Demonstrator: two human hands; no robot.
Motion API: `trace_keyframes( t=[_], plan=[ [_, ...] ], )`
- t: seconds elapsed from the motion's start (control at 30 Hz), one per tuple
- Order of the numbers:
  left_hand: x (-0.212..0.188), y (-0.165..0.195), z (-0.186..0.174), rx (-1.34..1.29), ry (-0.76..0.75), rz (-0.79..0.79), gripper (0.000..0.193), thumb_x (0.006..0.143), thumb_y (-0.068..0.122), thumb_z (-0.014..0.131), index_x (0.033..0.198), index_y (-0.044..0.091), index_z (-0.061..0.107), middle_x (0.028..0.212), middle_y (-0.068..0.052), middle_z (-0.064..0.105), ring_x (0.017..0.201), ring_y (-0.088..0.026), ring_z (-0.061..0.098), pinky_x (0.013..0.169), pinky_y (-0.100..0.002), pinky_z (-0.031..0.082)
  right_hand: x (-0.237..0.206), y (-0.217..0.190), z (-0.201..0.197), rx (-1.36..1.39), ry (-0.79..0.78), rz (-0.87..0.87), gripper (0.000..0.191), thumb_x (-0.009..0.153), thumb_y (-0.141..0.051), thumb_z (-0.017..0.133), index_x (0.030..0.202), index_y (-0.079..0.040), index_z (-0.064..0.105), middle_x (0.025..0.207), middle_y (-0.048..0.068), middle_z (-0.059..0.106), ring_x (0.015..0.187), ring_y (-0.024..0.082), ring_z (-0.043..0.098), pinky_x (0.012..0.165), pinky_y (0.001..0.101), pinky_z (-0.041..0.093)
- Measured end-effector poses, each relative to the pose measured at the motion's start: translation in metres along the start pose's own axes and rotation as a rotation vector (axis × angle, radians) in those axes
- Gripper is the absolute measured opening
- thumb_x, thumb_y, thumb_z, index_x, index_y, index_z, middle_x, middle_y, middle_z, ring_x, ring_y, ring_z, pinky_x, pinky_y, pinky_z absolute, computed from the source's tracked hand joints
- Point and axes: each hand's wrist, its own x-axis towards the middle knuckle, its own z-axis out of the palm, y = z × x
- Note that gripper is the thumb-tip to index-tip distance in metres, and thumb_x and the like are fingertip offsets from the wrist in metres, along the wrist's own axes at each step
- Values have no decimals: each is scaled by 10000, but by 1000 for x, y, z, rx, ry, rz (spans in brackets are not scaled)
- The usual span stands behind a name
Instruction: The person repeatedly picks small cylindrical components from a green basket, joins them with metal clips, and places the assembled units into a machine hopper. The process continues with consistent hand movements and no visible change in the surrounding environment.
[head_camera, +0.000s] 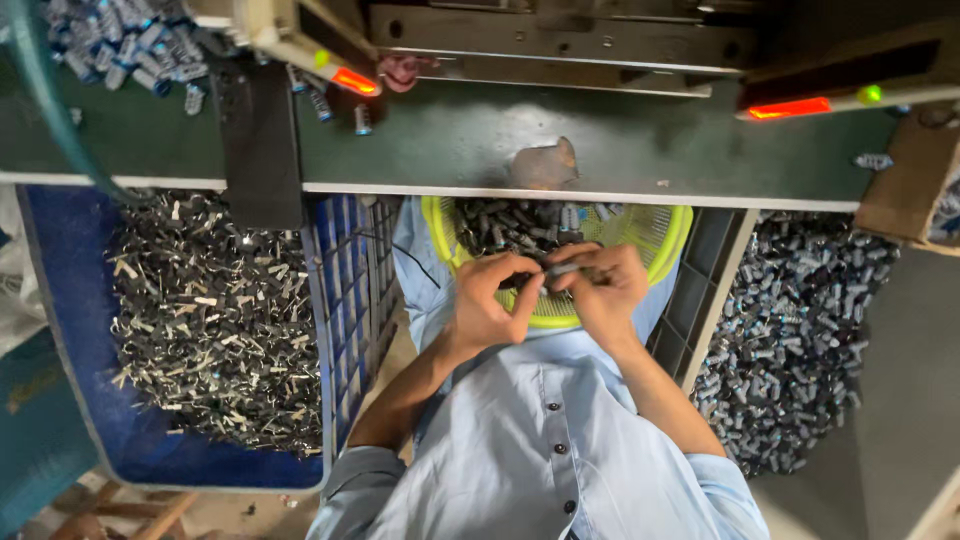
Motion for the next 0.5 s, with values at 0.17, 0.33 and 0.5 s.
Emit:
trace_keyframes(
  t=[0.17, 0.33, 0.5],
  plan=[
    [2, -2, -12, 161, 152, -28, 101, 862, -6, 712, 953, 36, 695, 887, -131, 707, 817, -307, 690, 716, -370, 541, 55, -30, -5, -7, 58, -214, 382, 1009, 190, 619, 1037, -65, 336, 968, 238, 704, 775, 196, 687, 650, 288, 596],
    [-6, -19, -12, -267, 57, -595, 133, 949, 115, 596, 1003, 47, 698, 856, -79, 737, 737, -185, 686, 675, -320, 547, 150, -108, 28, -611, 57, -825, 286, 933, 204, 713, 1030, 27, 511, 997, 228, 725, 813, 238, 720, 672, 351, 597],
    [-23, -33, -18, -389, 33, -168, 440, 1092, 344, 562, 827, -4, 611, 922, -118, 692, 856, -181, 635, 768, -300, 482, 214, -119, 56, -971, -7, -967, 200, 849, 191, 651, 955, 28, 608, 910, 61, 719, 787, 296, 666, 688, 384, 551]
  ],
)
